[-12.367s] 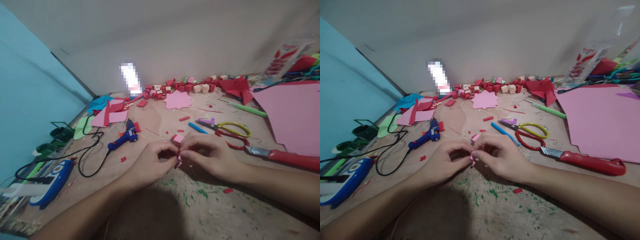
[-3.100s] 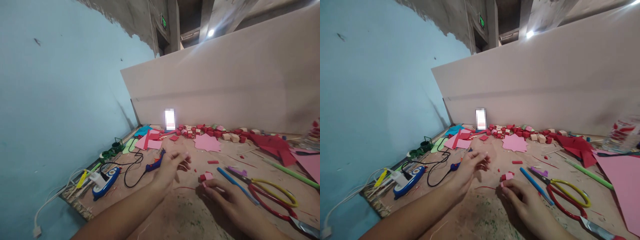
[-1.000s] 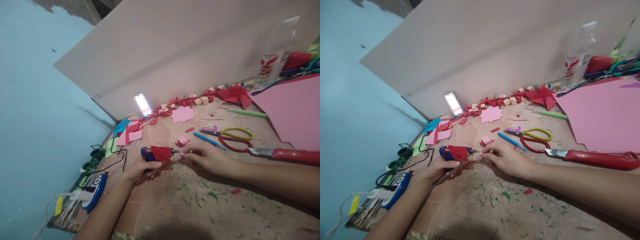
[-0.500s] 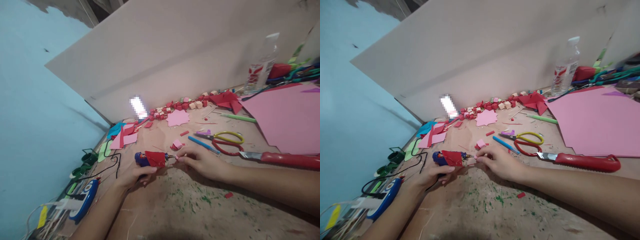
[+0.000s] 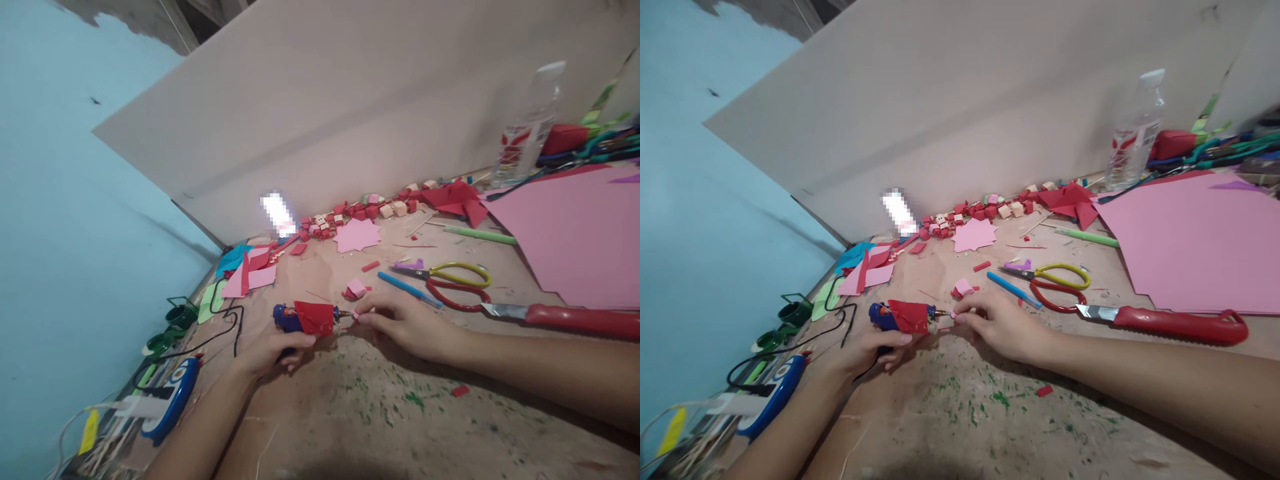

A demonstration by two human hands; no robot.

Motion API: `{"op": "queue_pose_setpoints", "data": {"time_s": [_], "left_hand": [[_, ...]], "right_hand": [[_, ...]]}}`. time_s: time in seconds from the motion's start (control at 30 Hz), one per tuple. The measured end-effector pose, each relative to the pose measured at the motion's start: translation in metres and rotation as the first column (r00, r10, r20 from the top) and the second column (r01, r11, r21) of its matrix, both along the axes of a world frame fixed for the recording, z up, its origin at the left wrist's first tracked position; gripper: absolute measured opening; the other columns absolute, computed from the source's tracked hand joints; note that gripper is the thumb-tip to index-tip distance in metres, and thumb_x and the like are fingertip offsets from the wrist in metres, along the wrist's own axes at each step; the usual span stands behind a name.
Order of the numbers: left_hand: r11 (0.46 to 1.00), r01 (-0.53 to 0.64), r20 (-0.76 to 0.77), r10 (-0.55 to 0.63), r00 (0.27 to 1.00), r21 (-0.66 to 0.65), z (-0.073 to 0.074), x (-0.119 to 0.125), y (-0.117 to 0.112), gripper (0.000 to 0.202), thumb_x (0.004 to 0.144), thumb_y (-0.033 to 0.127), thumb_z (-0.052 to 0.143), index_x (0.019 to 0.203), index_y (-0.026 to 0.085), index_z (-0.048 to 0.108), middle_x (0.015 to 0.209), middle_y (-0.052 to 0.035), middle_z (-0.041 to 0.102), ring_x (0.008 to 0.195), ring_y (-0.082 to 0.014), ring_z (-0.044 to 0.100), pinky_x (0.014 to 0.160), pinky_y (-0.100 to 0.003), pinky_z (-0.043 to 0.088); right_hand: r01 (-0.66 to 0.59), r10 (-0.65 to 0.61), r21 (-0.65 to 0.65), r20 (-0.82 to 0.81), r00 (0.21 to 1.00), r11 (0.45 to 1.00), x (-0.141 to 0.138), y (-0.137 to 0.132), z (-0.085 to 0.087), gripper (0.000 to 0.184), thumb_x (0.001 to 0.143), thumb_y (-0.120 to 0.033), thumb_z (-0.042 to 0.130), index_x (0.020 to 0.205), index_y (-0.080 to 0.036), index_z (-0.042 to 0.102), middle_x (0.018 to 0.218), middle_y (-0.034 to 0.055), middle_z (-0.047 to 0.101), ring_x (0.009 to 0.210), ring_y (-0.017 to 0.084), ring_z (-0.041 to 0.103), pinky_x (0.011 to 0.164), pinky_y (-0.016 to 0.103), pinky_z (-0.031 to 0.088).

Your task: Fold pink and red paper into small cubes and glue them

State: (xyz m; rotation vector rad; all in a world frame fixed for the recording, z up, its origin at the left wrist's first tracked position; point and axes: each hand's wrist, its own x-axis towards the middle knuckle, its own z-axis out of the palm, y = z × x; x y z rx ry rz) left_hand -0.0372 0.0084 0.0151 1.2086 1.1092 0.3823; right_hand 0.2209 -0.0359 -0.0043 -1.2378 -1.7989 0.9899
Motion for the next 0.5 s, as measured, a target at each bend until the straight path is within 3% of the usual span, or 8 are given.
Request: {"op": "queue_pose_setpoints", "data": {"time_s": [0.33,0.43,0.5], "left_hand": [[0.992,0.065,-0.063,-0.059,0.996,0.106,0.001,-0.002,0.000,0.033,0.066,0.047,0.072,0.064,0.016,0.061,0.037,0.0064,0.035,0.037,-0.0082,0.029,0.041,-0.023,0.031],[0.971,0.099,-0.116,-0.075,0.990,0.218,0.003,-0.006,0.005,0.035,0.075,0.050,0.065,0.065,0.016,0.062,0.038,0.0054,0.035,0.037,-0.0103,0.030,0.041,-0.025,0.030],[0.928,0.109,-0.170,-0.050,0.984,0.356,0.007,-0.009,0.011,0.034,0.080,0.048,0.063,0.071,0.016,0.066,0.043,0.0030,0.042,0.042,-0.0130,0.036,0.046,-0.026,0.031]], "right_hand": [[-0.036,0.036,-0.002,-0.081,0.996,0.999,0.001,-0.001,-0.002,0.023,0.096,-0.029,0.055,0.089,-0.019,0.075,0.083,0.0042,0.073,0.077,0.020,0.066,0.076,0.031,0.050],[-0.013,0.010,-0.033,-0.115,0.993,0.999,0.000,-0.003,0.003,0.022,0.095,-0.030,0.056,0.088,-0.019,0.074,0.082,0.0042,0.072,0.075,0.020,0.067,0.074,0.031,0.051],[-0.010,0.005,-0.048,-0.116,0.993,0.999,0.000,-0.004,0.007,0.023,0.095,-0.031,0.056,0.088,-0.019,0.074,0.082,0.0040,0.071,0.073,0.020,0.066,0.072,0.031,0.051]]}}
